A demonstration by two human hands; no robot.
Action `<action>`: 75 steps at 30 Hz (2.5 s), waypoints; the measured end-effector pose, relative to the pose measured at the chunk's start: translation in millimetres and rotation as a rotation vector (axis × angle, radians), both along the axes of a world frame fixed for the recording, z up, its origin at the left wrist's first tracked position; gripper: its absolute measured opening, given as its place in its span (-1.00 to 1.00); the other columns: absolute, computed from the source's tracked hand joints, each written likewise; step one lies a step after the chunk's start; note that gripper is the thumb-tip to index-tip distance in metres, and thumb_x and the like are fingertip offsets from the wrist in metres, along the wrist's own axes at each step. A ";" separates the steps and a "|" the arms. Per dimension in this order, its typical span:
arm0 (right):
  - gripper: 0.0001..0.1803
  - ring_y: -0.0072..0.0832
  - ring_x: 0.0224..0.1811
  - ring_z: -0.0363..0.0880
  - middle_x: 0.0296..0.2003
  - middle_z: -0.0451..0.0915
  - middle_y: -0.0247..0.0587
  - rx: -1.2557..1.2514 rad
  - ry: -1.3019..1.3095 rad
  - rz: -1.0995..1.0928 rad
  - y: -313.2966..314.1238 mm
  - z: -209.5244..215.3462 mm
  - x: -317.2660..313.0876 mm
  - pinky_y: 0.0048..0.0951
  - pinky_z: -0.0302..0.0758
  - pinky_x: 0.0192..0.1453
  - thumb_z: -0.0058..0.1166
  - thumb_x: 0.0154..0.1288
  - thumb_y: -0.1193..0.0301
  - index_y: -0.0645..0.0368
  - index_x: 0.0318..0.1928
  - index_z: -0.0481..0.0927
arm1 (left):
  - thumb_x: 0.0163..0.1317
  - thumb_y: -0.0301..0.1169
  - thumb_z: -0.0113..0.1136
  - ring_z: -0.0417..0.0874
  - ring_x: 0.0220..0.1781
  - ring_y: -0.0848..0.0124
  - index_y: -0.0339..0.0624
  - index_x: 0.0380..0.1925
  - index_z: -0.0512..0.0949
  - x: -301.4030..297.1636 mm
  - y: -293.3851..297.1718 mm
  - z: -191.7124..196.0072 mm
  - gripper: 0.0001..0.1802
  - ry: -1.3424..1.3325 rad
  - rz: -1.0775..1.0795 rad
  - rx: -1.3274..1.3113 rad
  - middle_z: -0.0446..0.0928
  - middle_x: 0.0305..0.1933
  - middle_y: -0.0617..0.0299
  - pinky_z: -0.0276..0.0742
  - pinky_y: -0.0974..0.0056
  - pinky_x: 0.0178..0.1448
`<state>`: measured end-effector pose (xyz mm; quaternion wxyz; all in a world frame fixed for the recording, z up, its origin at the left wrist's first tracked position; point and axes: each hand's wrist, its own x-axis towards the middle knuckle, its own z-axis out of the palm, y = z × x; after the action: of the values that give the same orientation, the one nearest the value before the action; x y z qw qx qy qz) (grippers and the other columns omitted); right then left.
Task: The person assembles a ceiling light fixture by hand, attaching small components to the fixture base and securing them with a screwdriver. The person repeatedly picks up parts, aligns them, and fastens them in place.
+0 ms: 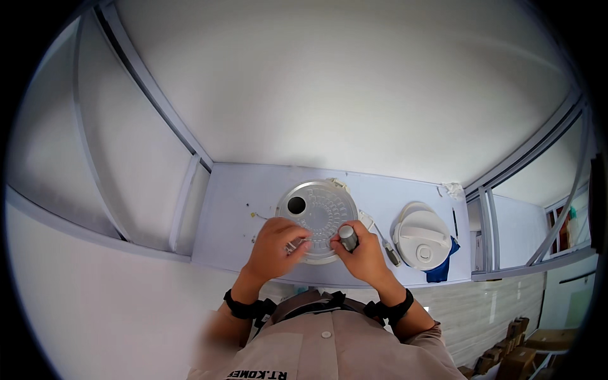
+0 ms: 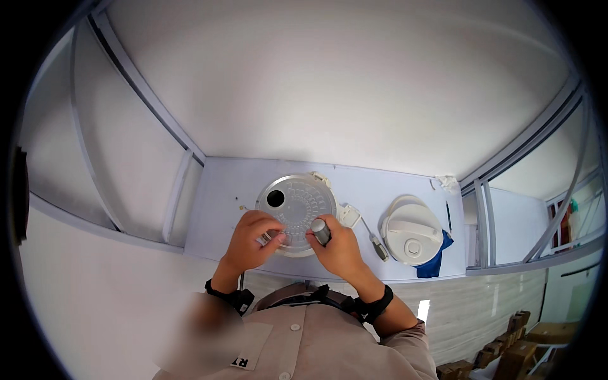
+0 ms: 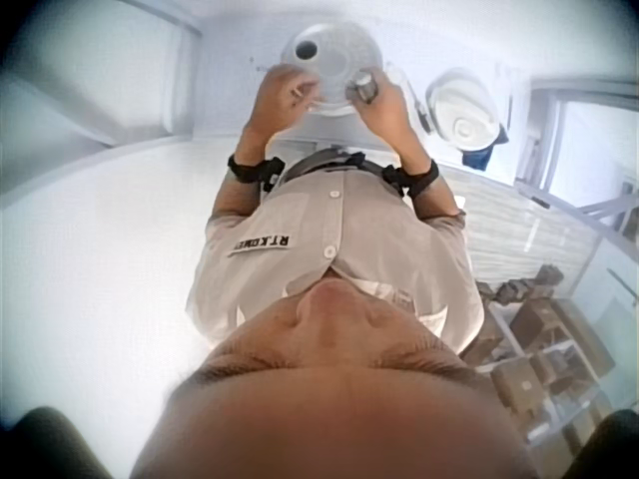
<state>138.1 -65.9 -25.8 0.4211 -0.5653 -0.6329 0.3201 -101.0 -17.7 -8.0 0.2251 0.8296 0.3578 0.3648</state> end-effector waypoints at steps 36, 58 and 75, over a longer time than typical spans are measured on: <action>-0.62 -0.60 -0.33 0.50 -0.28 0.68 -0.16 0.322 0.503 -0.087 -24.0 34.0 72.0 -0.48 0.45 -0.21 0.27 0.27 0.42 0.22 0.02 0.43 | 0.18 -0.42 0.50 0.75 -0.17 0.20 -0.08 -0.32 0.82 61.0 -11.0 -16.2 -0.93 0.007 -0.077 -0.123 0.78 -0.26 0.27 0.56 0.11 0.01; -0.48 -0.40 -0.38 0.55 -0.34 0.63 0.06 0.631 0.590 -0.246 -29.3 32.3 63.5 -0.36 0.52 -0.25 0.24 0.47 0.06 0.12 0.02 0.25 | 0.27 -0.59 0.45 0.79 -0.22 0.21 -0.32 -0.18 0.73 66.1 -24.1 -13.2 -0.86 -0.119 -0.113 -0.206 0.73 -0.21 0.03 0.76 0.20 -0.05; -0.40 -0.41 -0.26 0.60 -0.16 0.64 0.04 0.534 0.595 -0.230 -24.0 41.7 66.1 -0.36 0.56 -0.16 0.35 0.40 0.32 0.16 0.22 0.24 | 0.30 -0.53 0.45 0.75 -0.22 0.23 -0.29 -0.18 0.74 65.1 -19.5 -9.6 -0.88 -0.103 -0.136 -0.240 0.75 -0.23 0.08 0.63 0.22 -0.14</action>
<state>204.2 -89.9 15.9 0.7505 -0.3861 -0.4771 0.2449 -35.8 -37.2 -17.6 0.3649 0.7991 0.3299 0.3456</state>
